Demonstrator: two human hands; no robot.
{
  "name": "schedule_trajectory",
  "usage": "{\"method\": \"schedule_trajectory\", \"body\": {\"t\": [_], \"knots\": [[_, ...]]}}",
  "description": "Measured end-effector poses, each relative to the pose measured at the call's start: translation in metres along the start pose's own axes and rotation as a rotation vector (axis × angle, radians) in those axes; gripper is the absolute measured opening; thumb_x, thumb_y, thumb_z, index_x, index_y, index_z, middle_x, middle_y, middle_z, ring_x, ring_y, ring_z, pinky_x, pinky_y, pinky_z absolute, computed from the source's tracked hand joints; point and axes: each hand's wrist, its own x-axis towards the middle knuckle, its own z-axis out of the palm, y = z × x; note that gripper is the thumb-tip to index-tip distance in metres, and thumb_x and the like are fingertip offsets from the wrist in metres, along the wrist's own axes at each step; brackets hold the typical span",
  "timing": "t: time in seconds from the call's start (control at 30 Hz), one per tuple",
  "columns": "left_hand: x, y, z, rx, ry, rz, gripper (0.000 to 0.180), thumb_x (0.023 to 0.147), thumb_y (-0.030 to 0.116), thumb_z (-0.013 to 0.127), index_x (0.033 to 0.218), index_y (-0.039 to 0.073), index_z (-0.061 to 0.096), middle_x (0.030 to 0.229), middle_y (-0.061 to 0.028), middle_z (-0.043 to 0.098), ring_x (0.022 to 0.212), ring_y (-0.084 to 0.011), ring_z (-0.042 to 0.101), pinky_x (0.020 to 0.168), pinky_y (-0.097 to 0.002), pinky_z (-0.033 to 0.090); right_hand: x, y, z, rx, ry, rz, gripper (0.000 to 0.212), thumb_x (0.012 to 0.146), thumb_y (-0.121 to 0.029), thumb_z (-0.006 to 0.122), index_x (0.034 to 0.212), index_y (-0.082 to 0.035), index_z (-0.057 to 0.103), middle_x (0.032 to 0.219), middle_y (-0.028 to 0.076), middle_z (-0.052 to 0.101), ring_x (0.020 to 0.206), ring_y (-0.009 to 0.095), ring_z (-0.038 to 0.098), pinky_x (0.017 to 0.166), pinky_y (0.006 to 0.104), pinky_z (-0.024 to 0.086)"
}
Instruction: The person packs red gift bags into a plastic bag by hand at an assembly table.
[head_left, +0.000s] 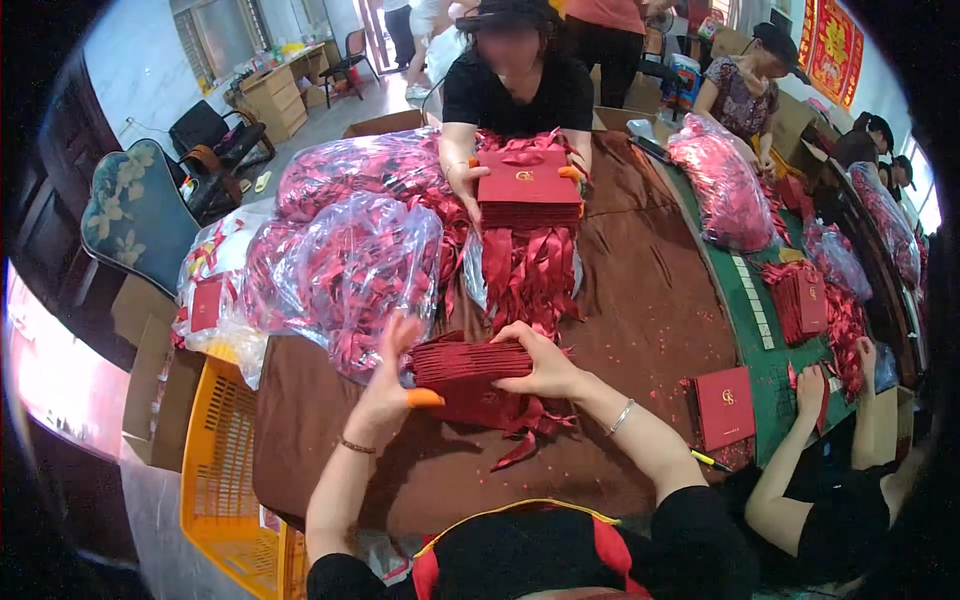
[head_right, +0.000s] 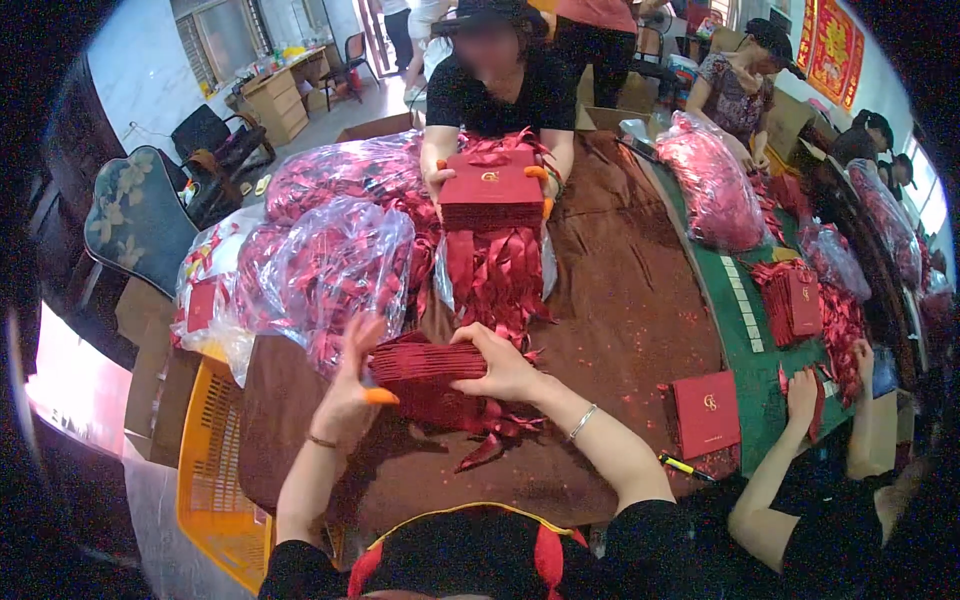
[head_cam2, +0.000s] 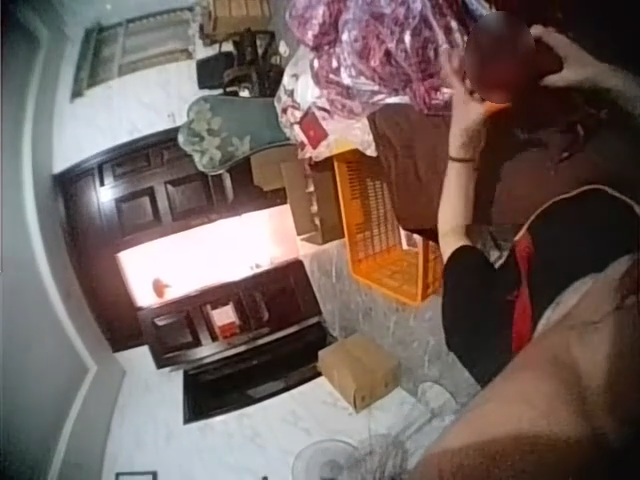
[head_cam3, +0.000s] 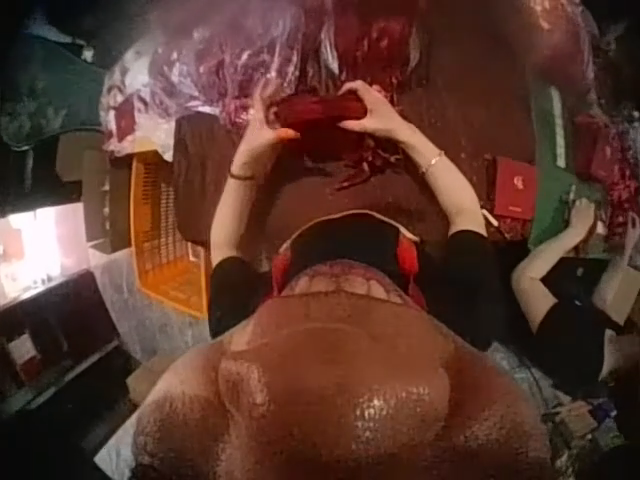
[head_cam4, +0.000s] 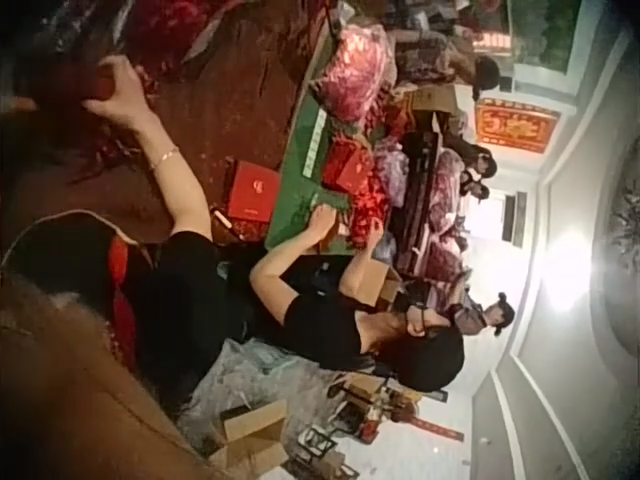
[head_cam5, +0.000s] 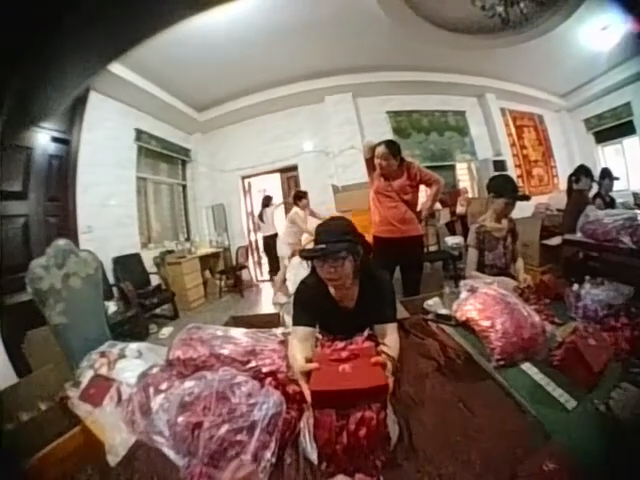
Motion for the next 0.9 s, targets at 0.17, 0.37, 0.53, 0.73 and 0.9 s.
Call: {"method": "schedule_trajectory", "body": {"t": [0.17,0.37,0.53,0.73,0.9], "knots": [[-0.013,-0.048,0.026,-0.130,0.139,0.053,0.113,0.049,0.009,0.085,0.136,0.009,0.014,0.131,-0.0107,0.033,0.120,-0.0211,0.037,0.099,-0.0360,0.034,-0.003,0.004,0.013,0.277,0.073,0.065,0.099,0.060,-0.013,0.080,0.133,-0.010,0.013,0.108,0.011,0.050,0.101,0.020,0.049,0.090,0.0341,0.039],[-0.012,-0.054,0.021,-0.089,0.159,0.031,0.096,0.054,0.001,0.081,0.130,0.006,0.023,0.123,-0.0095,0.042,0.111,-0.0197,0.046,0.094,-0.0337,0.040,-0.002,-0.002,0.004,0.203,-0.117,0.146,0.116,0.053,-0.023,0.085,0.137,-0.010,0.006,0.124,0.014,0.040,0.115,0.025,0.040,0.099,0.0365,0.030],[-0.003,-0.036,0.030,-0.146,0.148,0.126,0.097,0.052,0.003,0.082,0.130,0.006,0.025,0.124,-0.0098,0.042,0.112,-0.0196,0.046,0.095,-0.0340,0.040,-0.003,-0.005,0.004,0.212,-0.026,0.131,0.124,0.059,-0.023,0.082,0.137,-0.006,-0.013,0.117,0.017,0.048,0.108,0.029,0.048,0.095,0.0356,0.035],[0.000,-0.042,0.031,-0.102,0.191,0.120,0.085,0.053,0.004,0.083,0.122,0.003,0.033,0.112,-0.0091,0.050,0.103,-0.0177,0.051,0.089,-0.0319,0.044,-0.001,0.007,0.009,0.175,0.033,0.109,0.121,0.059,-0.023,0.082,0.138,-0.008,-0.009,0.106,0.015,0.055,0.099,0.026,0.054,0.091,0.0347,0.039],[-0.013,-0.056,0.031,-0.010,0.243,0.047,0.070,0.053,0.005,0.084,0.109,0.002,0.042,0.101,-0.0079,0.056,0.094,-0.0161,0.056,0.085,-0.0315,0.046,-0.007,0.007,0.010,0.275,-0.031,0.259,0.074,0.056,-0.026,0.084,0.110,-0.006,0.038,0.109,0.014,0.053,0.109,0.025,0.050,0.094,0.0352,0.038]]}}
